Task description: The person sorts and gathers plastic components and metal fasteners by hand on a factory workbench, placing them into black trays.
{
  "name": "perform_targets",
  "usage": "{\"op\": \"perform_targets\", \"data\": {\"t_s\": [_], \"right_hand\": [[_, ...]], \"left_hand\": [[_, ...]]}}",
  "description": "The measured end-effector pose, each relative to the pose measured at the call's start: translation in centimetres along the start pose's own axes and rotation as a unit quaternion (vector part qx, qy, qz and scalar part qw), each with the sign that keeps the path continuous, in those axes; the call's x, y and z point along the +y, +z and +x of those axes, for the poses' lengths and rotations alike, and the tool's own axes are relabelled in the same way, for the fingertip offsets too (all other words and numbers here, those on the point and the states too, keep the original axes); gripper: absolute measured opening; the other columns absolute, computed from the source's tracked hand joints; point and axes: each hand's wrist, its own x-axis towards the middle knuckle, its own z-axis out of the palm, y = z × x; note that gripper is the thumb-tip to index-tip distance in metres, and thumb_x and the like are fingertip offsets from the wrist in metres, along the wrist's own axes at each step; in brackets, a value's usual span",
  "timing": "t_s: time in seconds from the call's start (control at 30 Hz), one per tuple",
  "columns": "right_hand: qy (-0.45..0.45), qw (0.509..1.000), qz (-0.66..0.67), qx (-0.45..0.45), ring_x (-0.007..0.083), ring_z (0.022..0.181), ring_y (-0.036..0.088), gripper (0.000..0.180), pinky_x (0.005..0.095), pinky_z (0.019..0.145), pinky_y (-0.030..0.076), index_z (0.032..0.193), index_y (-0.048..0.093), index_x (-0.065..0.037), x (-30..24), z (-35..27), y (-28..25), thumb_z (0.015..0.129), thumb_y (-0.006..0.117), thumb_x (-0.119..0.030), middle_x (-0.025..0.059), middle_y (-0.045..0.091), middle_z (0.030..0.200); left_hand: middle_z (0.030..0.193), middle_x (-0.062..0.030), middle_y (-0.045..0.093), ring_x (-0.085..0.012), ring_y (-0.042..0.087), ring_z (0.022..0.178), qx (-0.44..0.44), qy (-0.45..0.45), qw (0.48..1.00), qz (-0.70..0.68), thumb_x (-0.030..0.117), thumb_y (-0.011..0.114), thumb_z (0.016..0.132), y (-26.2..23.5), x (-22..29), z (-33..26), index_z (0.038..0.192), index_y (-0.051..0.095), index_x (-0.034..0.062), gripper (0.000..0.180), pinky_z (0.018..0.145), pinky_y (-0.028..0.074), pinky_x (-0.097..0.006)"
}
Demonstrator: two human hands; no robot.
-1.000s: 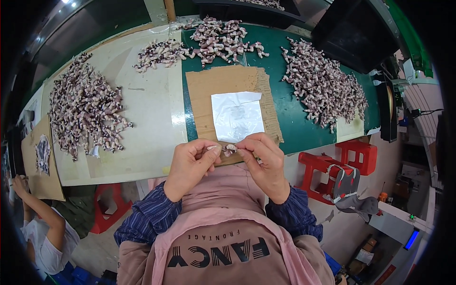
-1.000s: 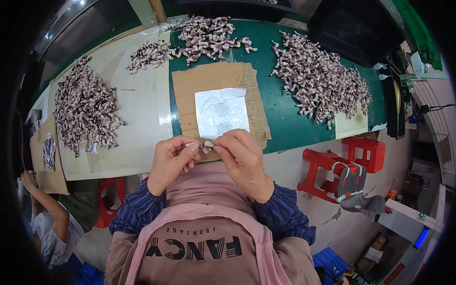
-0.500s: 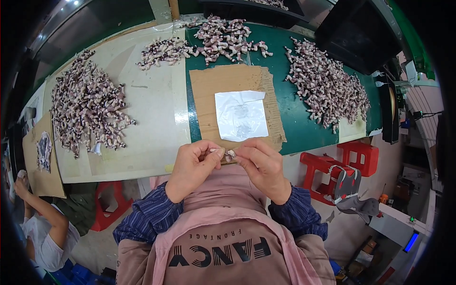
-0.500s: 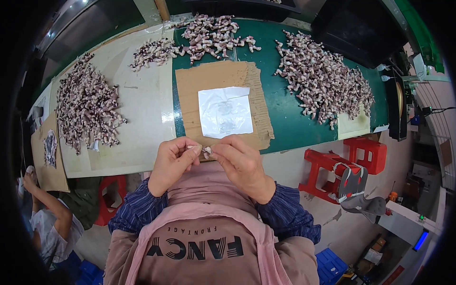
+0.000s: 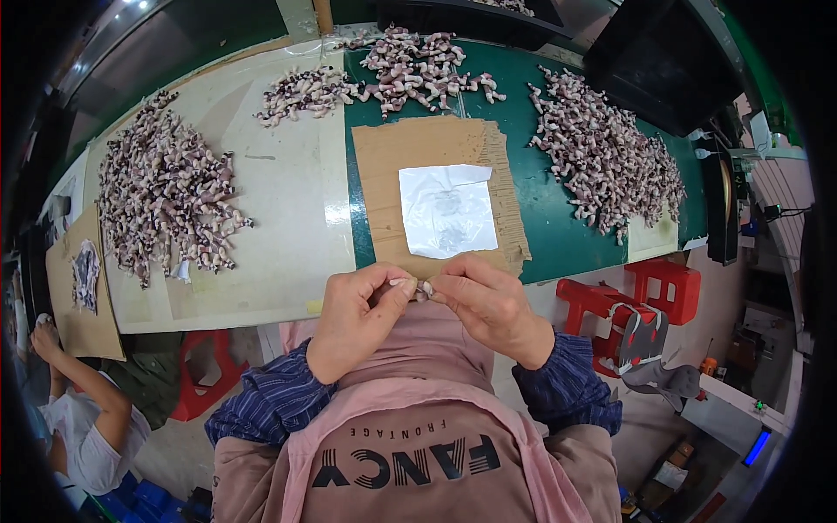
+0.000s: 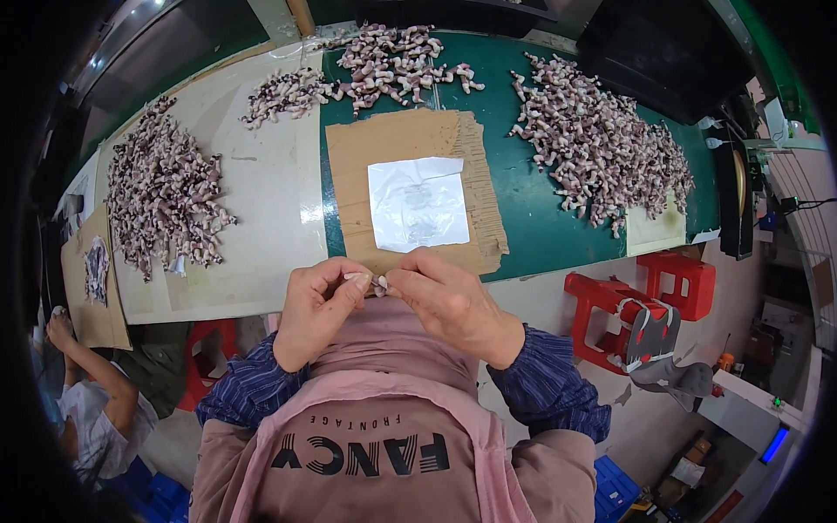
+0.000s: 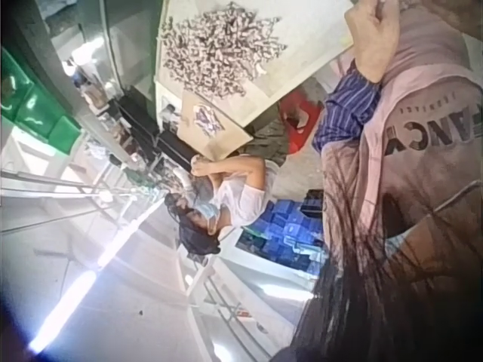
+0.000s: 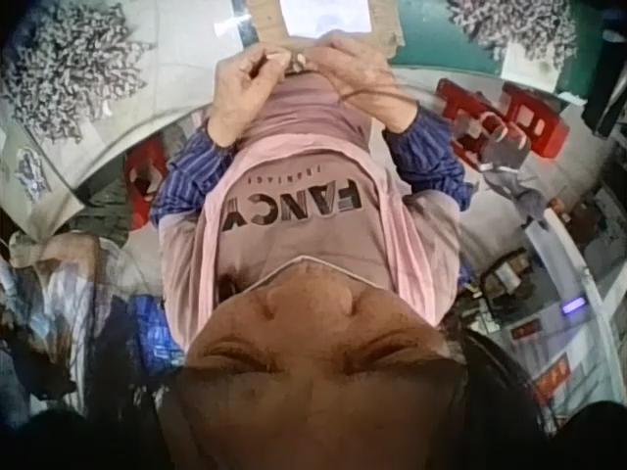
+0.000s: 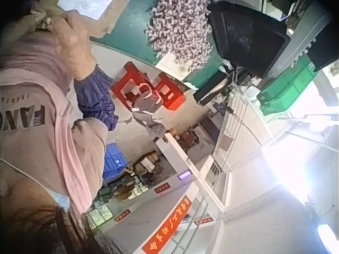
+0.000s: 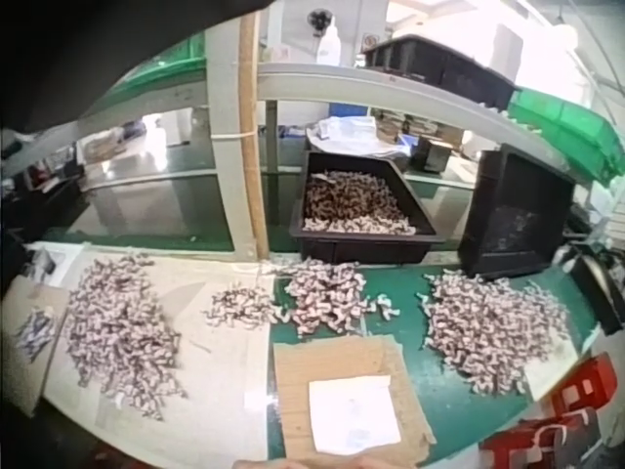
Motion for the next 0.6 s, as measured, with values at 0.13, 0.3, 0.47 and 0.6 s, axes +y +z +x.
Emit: {"op": "perform_targets", "data": {"t_s": [0.13, 0.3, 0.47, 0.6], "right_hand": [[-0.027, 0.998, -0.051, -0.002, 0.0299, 0.08, 0.065, 0.024, 0.0363, 0.065, 0.054, 0.102, 0.066, 0.003, 0.2, 0.0, 0.4, 0.079, 0.071, 0.007, 0.0152, 0.062, 0.094], [-0.039, 0.998, -0.021, 0.039, 0.0279, 0.08, 0.067, 0.021, 0.0352, 0.064, 0.055, 0.102, 0.067, 0.002, 0.0, 0.4, 0.4, 0.082, 0.075, 0.001, 0.0146, 0.063, 0.097], [-0.067, 0.996, -0.036, 0.041, 0.0276, 0.077, 0.067, 0.021, 0.0349, 0.063, 0.055, 0.1, 0.068, 0.002, 0.4, 0.6, 0.5, 0.082, 0.077, -0.002, 0.0136, 0.064, 0.091], [-0.074, 0.996, -0.035, 0.036, 0.0277, 0.073, 0.067, 0.019, 0.0353, 0.062, 0.055, 0.097, 0.068, 0.001, -0.2, 1.0, 0.6, 0.08, 0.077, -0.001, 0.0125, 0.065, 0.085]], "left_hand": [[0.072, -0.0006, 0.064, -0.0044, 0.051, 0.063, 0.054, 0.082, 0.994, 0.056, 0.008, 0.065, 0.097, 0.8, -0.2, -0.2, 0.095, 0.069, -0.0045, 0.014, 0.055, 0.041, -0.023], [0.072, -0.0012, 0.064, -0.0037, 0.053, 0.064, 0.058, 0.035, 0.997, -0.027, 0.01, 0.065, 0.098, 0.4, -0.5, -0.5, 0.098, 0.068, -0.0047, 0.015, 0.056, 0.043, -0.022], [0.07, -0.0027, 0.063, -0.005, 0.054, 0.064, 0.03, 0.05, 0.998, -0.029, 0.015, 0.061, 0.101, -0.1, 0.8, -0.6, 0.094, 0.066, -0.0037, 0.021, 0.057, 0.044, -0.023], [0.067, -0.0095, 0.061, -0.0161, 0.058, 0.059, -0.06, 0.012, 0.996, 0.06, 0.021, 0.054, 0.105, -1.5, 0.6, -0.6, 0.09, 0.064, -0.003, 0.03, 0.056, 0.045, -0.031]]}}
